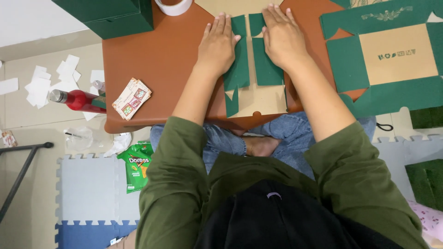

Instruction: Folding and assembling green cardboard boxes from flat templates and sealing them with stickers.

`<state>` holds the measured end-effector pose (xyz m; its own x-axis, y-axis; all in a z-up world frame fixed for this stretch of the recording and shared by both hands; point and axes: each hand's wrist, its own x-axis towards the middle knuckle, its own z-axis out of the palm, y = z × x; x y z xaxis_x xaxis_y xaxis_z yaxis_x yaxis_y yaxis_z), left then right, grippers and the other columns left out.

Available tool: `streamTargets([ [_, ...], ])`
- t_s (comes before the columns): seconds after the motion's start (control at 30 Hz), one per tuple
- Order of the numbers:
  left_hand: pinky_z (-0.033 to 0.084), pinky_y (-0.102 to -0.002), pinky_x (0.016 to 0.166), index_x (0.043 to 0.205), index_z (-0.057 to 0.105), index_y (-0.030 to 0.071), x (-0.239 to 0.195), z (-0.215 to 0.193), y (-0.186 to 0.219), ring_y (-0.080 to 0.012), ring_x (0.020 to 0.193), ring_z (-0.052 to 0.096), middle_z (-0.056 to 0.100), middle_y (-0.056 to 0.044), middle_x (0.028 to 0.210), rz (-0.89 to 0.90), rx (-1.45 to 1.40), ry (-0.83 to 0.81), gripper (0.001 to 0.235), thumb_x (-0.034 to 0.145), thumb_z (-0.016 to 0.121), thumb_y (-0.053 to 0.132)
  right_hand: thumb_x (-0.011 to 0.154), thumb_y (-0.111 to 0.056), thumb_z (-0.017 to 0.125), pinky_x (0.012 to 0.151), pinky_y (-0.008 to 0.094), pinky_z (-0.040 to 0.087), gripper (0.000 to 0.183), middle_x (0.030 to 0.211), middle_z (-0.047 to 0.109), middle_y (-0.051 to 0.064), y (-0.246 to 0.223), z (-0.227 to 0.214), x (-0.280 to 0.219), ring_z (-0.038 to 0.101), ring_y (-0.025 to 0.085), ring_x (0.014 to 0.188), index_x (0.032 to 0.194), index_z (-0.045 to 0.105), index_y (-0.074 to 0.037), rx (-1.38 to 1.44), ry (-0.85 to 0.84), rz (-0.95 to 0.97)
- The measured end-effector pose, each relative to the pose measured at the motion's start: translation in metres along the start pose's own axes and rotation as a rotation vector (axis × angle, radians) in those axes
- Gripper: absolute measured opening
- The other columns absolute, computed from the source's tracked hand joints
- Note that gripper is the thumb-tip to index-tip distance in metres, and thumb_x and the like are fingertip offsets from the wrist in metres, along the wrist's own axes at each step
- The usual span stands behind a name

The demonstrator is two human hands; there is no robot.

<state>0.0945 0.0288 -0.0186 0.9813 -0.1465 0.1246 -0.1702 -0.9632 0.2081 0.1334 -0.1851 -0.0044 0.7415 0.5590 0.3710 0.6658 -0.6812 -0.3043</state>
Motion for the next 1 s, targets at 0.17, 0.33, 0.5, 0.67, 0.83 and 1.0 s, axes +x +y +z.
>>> streamTargets([
  [0.17, 0.017, -0.047, 0.125, 0.157, 0.023, -0.002, -0.033, -0.008, 0.012, -0.0318, 0.153, 0.021, 0.023, -0.02, 0.164, 0.012, 0.064, -0.019, 0.061, 0.112, 0.03, 0.039, 0.109, -0.01, 0.043, 0.119, 0.052, 0.021, 0.045, 0.151, 0.047, 0.03, 0.0, -0.001, 0.0, 0.04, 0.042, 0.142, 0.148, 0.045, 0.01, 0.005, -0.012, 0.005],
  [0.33, 0.022, -0.047, 0.125, 0.156, 0.025, -0.004, -0.076, -0.006, 0.033, -0.033, 0.152, 0.027, 0.029, -0.022, 0.162, 0.04, 0.145, 0.034, 0.062, 0.112, 0.035, 0.039, 0.105, -0.002, 0.046, 0.117, 0.051, 0.024, 0.044, 0.146, 0.054, 0.03, -0.009, -0.011, -0.003, 0.048, 0.043, 0.136, 0.147, 0.048, 0.01, 0.02, 0.071, -0.071],
  [0.5, 0.02, -0.045, 0.127, 0.159, 0.016, -0.001, -0.066, -0.002, 0.034, -0.0314, 0.155, 0.021, 0.02, -0.019, 0.166, -0.029, 0.186, -0.007, 0.064, 0.113, 0.037, 0.04, 0.103, -0.001, 0.051, 0.113, 0.052, 0.032, 0.041, 0.136, 0.062, 0.03, -0.01, -0.01, -0.001, 0.054, 0.044, 0.127, 0.143, 0.052, 0.01, -0.024, 0.124, -0.104],
  [0.67, 0.041, -0.05, 0.104, 0.136, 0.039, -0.003, -0.042, -0.027, 0.025, -0.0417, 0.119, 0.047, 0.039, -0.021, 0.142, 0.119, -0.097, 0.217, 0.043, 0.103, 0.058, 0.017, 0.106, -0.004, 0.051, 0.116, 0.051, 0.027, 0.043, 0.144, 0.056, 0.029, -0.011, -0.01, -0.001, 0.049, 0.042, 0.135, 0.147, 0.048, 0.009, -0.029, 0.085, -0.078],
  [0.83, 0.045, -0.045, 0.074, 0.105, 0.042, 0.003, -0.023, -0.041, 0.009, -0.0351, 0.084, 0.051, 0.046, -0.017, 0.104, 0.253, -0.228, 0.174, 0.015, 0.097, 0.054, 0.006, 0.1, 0.006, 0.046, 0.116, 0.052, 0.028, 0.048, 0.143, 0.057, 0.03, -0.014, -0.013, 0.001, 0.05, 0.044, 0.134, 0.148, 0.045, 0.008, -0.004, 0.093, -0.067],
  [1.0, 0.037, -0.042, 0.073, 0.106, 0.047, 0.007, -0.004, -0.053, -0.002, -0.0323, 0.096, 0.05, 0.05, -0.012, 0.106, 0.295, -0.265, 0.23, 0.023, 0.087, 0.054, -0.003, 0.07, 0.02, 0.04, 0.039, 0.047, 0.039, 0.07, 0.074, 0.058, 0.019, 0.004, 0.0, 0.006, 0.058, 0.042, 0.056, 0.131, 0.064, -0.006, -0.088, 0.21, 0.037],
])
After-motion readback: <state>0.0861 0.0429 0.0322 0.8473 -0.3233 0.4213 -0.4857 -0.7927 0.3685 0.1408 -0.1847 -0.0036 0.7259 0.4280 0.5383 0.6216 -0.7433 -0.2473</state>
